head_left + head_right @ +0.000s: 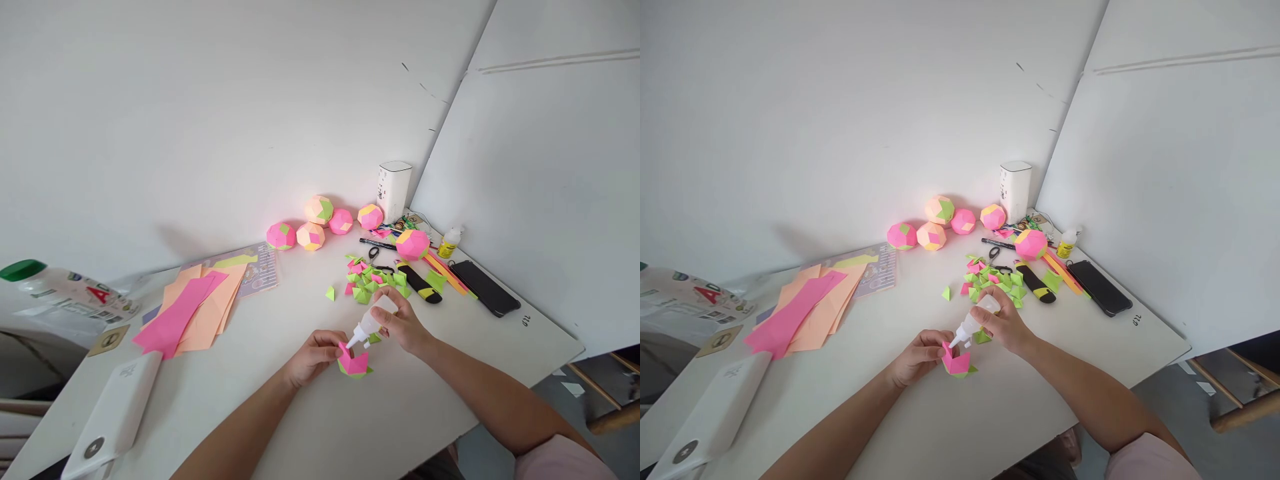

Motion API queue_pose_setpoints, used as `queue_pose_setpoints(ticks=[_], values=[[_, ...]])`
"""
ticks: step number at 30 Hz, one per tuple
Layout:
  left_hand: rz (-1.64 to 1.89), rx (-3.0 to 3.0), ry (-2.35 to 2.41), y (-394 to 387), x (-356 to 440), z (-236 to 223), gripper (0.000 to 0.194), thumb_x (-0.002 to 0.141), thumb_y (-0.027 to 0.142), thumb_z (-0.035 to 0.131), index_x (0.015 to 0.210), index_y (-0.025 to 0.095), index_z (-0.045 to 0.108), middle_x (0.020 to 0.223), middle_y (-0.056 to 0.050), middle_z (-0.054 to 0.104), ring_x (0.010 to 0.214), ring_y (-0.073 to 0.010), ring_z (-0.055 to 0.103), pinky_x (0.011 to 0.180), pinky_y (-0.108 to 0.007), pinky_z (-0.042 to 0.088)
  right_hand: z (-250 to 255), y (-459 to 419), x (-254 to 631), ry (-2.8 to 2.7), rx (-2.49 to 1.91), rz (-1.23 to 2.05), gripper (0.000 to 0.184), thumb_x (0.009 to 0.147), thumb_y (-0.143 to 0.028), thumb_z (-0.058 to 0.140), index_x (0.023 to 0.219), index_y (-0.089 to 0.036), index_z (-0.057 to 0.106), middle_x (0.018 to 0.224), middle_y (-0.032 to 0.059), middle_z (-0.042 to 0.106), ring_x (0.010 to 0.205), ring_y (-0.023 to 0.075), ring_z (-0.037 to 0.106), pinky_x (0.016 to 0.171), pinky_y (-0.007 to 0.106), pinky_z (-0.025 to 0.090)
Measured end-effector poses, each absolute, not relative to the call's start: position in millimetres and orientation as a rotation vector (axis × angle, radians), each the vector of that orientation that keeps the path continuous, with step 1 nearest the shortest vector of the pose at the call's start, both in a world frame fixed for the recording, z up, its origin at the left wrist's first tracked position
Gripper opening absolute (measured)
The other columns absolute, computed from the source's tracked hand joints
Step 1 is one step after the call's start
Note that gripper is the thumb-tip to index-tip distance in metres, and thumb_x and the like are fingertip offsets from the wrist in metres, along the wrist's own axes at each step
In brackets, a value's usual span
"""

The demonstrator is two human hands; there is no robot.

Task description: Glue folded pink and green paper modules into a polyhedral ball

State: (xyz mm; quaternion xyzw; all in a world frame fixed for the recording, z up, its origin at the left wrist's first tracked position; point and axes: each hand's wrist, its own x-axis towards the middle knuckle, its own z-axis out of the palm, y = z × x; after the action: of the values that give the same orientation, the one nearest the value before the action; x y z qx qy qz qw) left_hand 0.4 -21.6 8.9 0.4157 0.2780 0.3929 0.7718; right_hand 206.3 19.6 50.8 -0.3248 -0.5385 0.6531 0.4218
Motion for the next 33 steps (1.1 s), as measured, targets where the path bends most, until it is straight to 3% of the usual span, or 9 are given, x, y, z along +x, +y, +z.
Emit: queue_pose_setpoints(ticks=[18, 33], values=[[0.819, 0.938, 0.617, -20.7, 0.1, 8.6, 0.005, 0.067, 0.02, 0.07, 0.066, 0.015, 0.071, 0.07, -0.004, 0.061, 0.067, -0.0162, 0.052, 0.063, -0.029, 0.038, 52.3, 14.8, 203.7, -1.312, -0.737, 1.67, 0.029, 0.076, -0.041, 0.068, 0.087, -0.024, 0.046, 0.05, -0.0107, 0.039, 0.041, 0.0049, 0.029, 0.038, 0.017, 0.025], [0.807, 0.968, 0.643, -22.5, -0.2, 10.6, 0.007, 0.067, 0.021, 0.07, 0.064, 0.015, 0.071, 0.071, -0.005, 0.063, 0.068, -0.0179, 0.054, 0.065, -0.031, 0.04, 53.8, 13.3, 204.0, -1.319, -0.753, 1.675, 0.031, 0.074, -0.042, 0.069, 0.087, -0.024, 0.046, 0.051, -0.0102, 0.04, 0.041, 0.0057, 0.031, 0.04, 0.018, 0.026]])
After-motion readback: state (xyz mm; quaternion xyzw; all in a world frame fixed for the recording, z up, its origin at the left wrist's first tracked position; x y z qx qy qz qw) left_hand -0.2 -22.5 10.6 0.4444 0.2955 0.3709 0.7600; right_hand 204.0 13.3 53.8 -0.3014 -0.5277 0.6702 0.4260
